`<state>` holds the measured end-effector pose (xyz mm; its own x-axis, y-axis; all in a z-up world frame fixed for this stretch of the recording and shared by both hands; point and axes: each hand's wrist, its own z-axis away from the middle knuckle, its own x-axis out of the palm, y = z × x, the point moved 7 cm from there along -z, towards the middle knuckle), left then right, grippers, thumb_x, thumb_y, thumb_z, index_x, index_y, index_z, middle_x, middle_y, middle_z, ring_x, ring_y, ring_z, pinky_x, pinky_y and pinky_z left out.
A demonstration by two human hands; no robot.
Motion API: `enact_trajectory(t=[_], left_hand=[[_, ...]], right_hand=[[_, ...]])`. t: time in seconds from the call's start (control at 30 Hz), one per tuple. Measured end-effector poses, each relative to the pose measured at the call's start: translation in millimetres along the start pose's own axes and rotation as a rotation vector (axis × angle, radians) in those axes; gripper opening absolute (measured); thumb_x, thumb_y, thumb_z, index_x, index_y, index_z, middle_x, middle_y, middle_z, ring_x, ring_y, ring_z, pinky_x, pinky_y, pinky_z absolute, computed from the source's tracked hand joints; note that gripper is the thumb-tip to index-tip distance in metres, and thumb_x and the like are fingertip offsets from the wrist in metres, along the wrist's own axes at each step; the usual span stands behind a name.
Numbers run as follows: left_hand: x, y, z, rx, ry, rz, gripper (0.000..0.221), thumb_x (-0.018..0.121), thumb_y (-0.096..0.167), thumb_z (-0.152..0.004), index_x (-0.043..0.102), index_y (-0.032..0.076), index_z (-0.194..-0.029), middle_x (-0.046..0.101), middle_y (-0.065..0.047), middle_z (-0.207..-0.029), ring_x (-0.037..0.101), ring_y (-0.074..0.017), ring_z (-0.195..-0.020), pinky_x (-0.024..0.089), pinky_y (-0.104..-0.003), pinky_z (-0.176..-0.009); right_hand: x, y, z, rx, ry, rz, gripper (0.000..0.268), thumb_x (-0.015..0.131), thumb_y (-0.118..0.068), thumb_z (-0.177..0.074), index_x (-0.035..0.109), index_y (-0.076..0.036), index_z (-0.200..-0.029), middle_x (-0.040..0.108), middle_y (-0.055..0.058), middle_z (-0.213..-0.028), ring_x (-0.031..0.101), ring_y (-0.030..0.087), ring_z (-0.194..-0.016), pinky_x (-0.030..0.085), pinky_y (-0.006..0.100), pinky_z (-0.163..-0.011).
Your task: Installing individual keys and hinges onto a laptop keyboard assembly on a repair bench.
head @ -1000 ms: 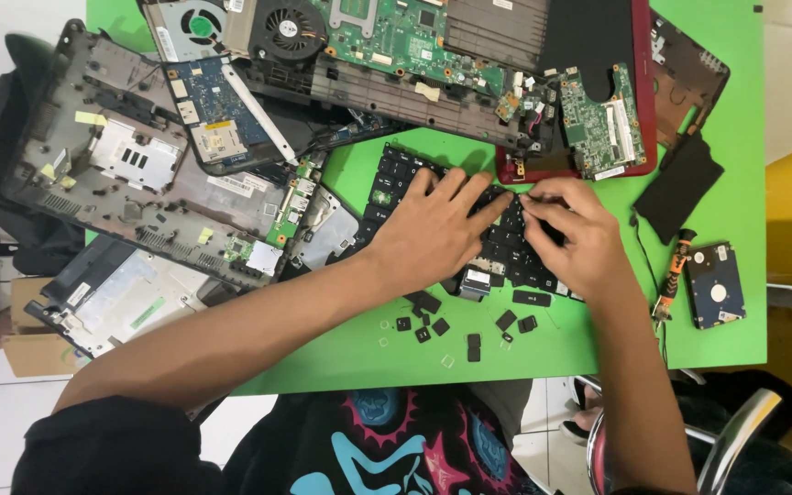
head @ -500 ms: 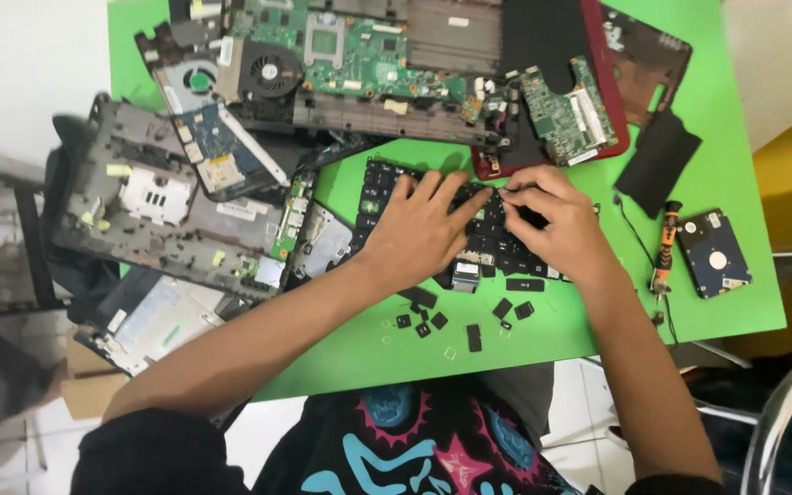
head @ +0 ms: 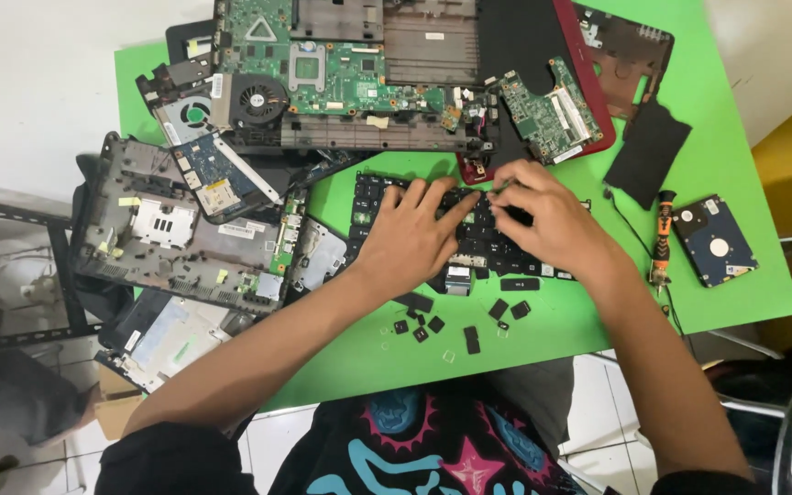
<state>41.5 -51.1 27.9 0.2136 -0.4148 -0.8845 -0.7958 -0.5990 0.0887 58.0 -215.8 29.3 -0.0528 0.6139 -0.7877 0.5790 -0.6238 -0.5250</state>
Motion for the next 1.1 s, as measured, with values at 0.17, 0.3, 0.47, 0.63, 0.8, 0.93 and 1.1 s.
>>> enact_trajectory(t=[0.17, 0.3, 0.47, 0.63, 0.8, 0.93, 1.1], left_hand=[[3, 0, 0, 0.0, -0.018, -0.019, 0.043, 0.049, 0.022, -0.097, 0.06, 0.017, -0.138, 0.049, -0.013, -0.129, 0.051, -0.0317, -0.1, 0.038, -0.043, -0.076], [4, 1, 1, 0.003, -0.031, -0.026, 0.044, 0.047, 0.023, -0.098, 0.059, 0.017, -0.14, 0.048, -0.013, -0.13, 0.051, -0.0325, -0.102, 0.039, -0.044, -0.078], [4, 2, 1, 0.005, -0.082, -0.033, 0.046, 0.045, 0.022, -0.1, 0.055, 0.019, -0.144, 0.046, -0.012, -0.132, 0.049, -0.0313, -0.101, 0.038, -0.043, -0.079], [8, 1, -3, 0.005, -0.133, 0.032, 0.047, 0.048, 0.023, -0.099, 0.056, 0.016, -0.145, 0.046, -0.012, -0.134, 0.049, -0.0333, -0.107, 0.041, -0.045, -0.081], [19, -15, -7, -0.122, -0.153, 0.192, 0.051, 0.06, 0.023, -0.094, 0.052, 0.01, -0.142, 0.05, -0.01, -0.115, 0.046, -0.0296, -0.098, 0.04, -0.043, -0.078], [17, -15, -8, -0.136, -0.125, 0.27, 0.034, 0.057, 0.018, -0.098, 0.059, 0.014, -0.132, 0.046, -0.005, -0.107, 0.039, -0.0256, -0.096, 0.034, -0.041, -0.079], [1, -19, -12, -0.065, -0.012, 0.251, 0.032, 0.058, 0.019, -0.096, 0.059, 0.019, -0.128, 0.048, -0.004, -0.109, 0.042, -0.0284, -0.103, 0.033, -0.042, -0.088]], right_hand=[[5, 10, 1, 0.034, 0.033, -0.019, 0.014, 0.075, -0.006, -0.092, 0.067, 0.005, -0.088, 0.066, 0.016, -0.107, 0.067, 0.042, -0.107, 0.056, 0.05, -0.085], [9, 14, 5, 0.03, 0.064, -0.029, 0.015, 0.074, -0.009, -0.094, 0.067, 0.003, -0.089, 0.065, 0.014, -0.108, 0.067, 0.042, -0.108, 0.056, 0.049, -0.084], [16, 19, 5, -0.021, 0.101, -0.002, 0.015, 0.074, -0.01, -0.094, 0.066, 0.001, -0.087, 0.064, 0.012, -0.106, 0.066, 0.041, -0.106, 0.056, 0.048, -0.084], [17, 26, 13, -0.074, 0.207, 0.024, 0.015, 0.075, -0.013, -0.092, 0.065, -0.003, -0.087, 0.065, 0.009, -0.107, 0.068, 0.037, -0.104, 0.056, 0.044, -0.085], [15, 17, 13, -0.107, 0.215, -0.015, 0.004, 0.071, -0.005, -0.088, 0.067, -0.005, -0.087, 0.068, 0.009, -0.094, 0.068, 0.034, -0.09, 0.055, 0.043, -0.078], [-2, -5, 9, -0.158, 0.235, -0.005, 0.006, 0.073, -0.006, -0.087, 0.067, -0.007, -0.087, 0.071, 0.009, -0.095, 0.067, 0.033, -0.088, 0.055, 0.044, -0.076], [-15, 8, 10, -0.052, 0.34, -0.083, 0.011, 0.082, -0.013, -0.088, 0.076, -0.017, -0.097, 0.076, -0.002, -0.105, 0.064, 0.022, -0.1, 0.051, 0.036, -0.088]])
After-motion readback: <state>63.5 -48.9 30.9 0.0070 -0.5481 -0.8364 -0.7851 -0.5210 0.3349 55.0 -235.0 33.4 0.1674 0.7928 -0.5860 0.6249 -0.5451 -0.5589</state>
